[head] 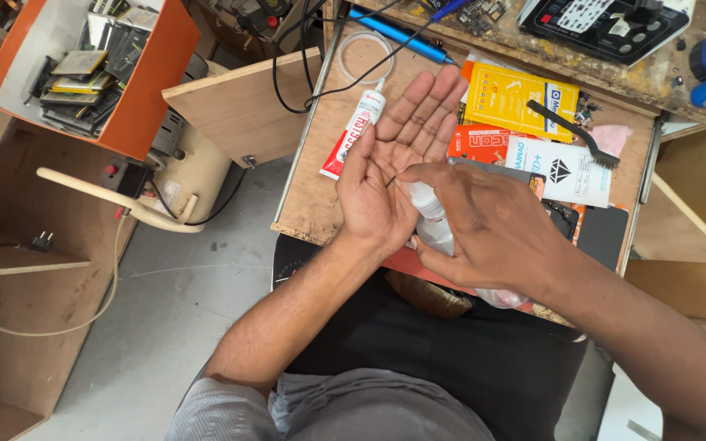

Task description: The person uses a small brush to clean a flexible ribbon cable, repeatedly brushing both sides to remove debris. The person then rubs the cable between their palms to remove loose particles.

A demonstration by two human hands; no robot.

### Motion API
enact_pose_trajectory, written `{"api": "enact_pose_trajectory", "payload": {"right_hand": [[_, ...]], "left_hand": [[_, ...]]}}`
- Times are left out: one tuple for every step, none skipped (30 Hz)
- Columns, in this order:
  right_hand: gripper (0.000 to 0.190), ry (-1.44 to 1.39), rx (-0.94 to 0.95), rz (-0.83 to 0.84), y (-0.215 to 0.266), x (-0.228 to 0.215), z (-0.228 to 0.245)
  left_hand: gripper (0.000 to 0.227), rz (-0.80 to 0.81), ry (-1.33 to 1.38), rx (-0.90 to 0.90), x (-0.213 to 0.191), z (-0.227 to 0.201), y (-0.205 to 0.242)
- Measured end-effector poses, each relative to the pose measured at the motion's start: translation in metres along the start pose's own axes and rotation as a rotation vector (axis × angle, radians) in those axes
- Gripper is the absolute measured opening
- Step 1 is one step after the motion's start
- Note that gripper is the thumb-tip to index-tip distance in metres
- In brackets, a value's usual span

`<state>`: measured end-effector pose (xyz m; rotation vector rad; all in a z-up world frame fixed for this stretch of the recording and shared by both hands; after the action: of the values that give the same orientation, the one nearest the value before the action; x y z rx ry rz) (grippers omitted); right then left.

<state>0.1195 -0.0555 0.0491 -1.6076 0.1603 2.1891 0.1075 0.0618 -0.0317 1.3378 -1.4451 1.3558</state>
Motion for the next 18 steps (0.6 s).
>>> {"api": "enact_pose_trajectory", "payload": {"right_hand": [[0.069, 0.018, 0.024, 0.027, -0.0001, 0.0005, -0.0003], [0.069, 0.012, -0.010, -0.013, -0.0006, -0.0008, 0.0010], [0.068, 0.007, -0.044, -0.054, -0.0010, -0.0022, 0.0022], [0.068, 0.002, -0.076, -0.094, -0.0008, -0.0035, 0.0033], [0.068, 0.007, -0.069, -0.093, -0.0007, -0.0034, 0.0034], [0.068, 0.011, -0.063, -0.091, -0.0005, -0.0030, 0.0037], [0.068, 0.015, -0.058, -0.089, -0.0005, -0.0026, 0.0037], [0.067, 0.024, -0.038, -0.066, -0.0004, -0.0018, 0.0032], [0.067, 0.033, -0.018, -0.042, -0.0003, -0.0012, 0.0026], [0.066, 0.042, 0.001, -0.019, -0.0008, -0.0007, 0.0018], [0.067, 0.039, 0.002, -0.015, -0.0018, -0.0007, 0.0015], [0.068, 0.036, 0.006, -0.010, -0.0024, -0.0008, 0.0014], [0.069, 0.033, 0.009, -0.005, -0.0032, -0.0009, 0.0017], [0.070, 0.043, -0.006, -0.010, -0.0047, -0.0016, 0.0025], [0.071, 0.053, -0.021, -0.016, -0.0065, -0.0023, 0.0036], [0.072, 0.061, -0.035, -0.021, -0.0079, -0.0026, 0.0048], [0.073, 0.051, -0.043, -0.018, -0.0092, -0.0028, 0.0052], [0.074, 0.044, -0.045, -0.018, -0.0094, -0.0029, 0.0053]], "left_hand": [[0.061, -0.007, 0.003, -0.002, 0.0007, 0.0006, 0.0002], [0.061, -0.016, 0.005, -0.004, 0.0012, 0.0007, 0.0006], [0.061, -0.013, -0.003, 0.003, 0.0019, -0.0004, 0.0011], [0.061, -0.010, -0.010, 0.008, 0.0023, -0.0016, 0.0015], [0.061, -0.006, -0.018, 0.014, 0.0028, -0.0024, 0.0016], [0.061, -0.012, -0.001, 0.009, 0.0032, -0.0021, 0.0015], [0.061, -0.017, 0.015, 0.003, 0.0035, -0.0019, 0.0014], [0.061, -0.023, 0.032, -0.002, 0.0036, -0.0017, 0.0014], [0.061, -0.028, 0.037, -0.002, 0.0038, -0.0018, 0.0014], [0.061, -0.032, 0.041, -0.001, 0.0039, -0.0024, 0.0008], [0.061, -0.036, 0.045, 0.000, 0.0040, -0.0029, 0.0003], [0.061, -0.040, 0.046, 0.002, 0.0039, -0.0033, 0.0003], [0.061, -0.043, 0.046, 0.005, 0.0037, -0.0040, 0.0004], [0.061, -0.045, 0.045, 0.008, 0.0033, -0.0050, -0.0003], [0.061, -0.042, 0.053, 0.004, 0.0031, -0.0055, -0.0007], [0.062, -0.042, 0.062, -0.001, 0.0030, -0.0057, -0.0001], [0.062, -0.041, 0.070, -0.006, 0.0028, -0.0059, 0.0000], [0.062, -0.041, 0.056, 0.006, 0.0024, -0.0075, -0.0006]]}}
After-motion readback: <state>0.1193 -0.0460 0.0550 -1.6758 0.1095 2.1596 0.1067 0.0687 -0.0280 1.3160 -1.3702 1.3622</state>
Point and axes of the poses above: each hand's wrist, its own y-axis away from the middle knuckle, its own x-axis out of the palm, z = x × y, the point moved 3 cm from there along -y, towards the middle knuckle, and after that the axes turned 4 degrees about -x, right-handed, at the moved point
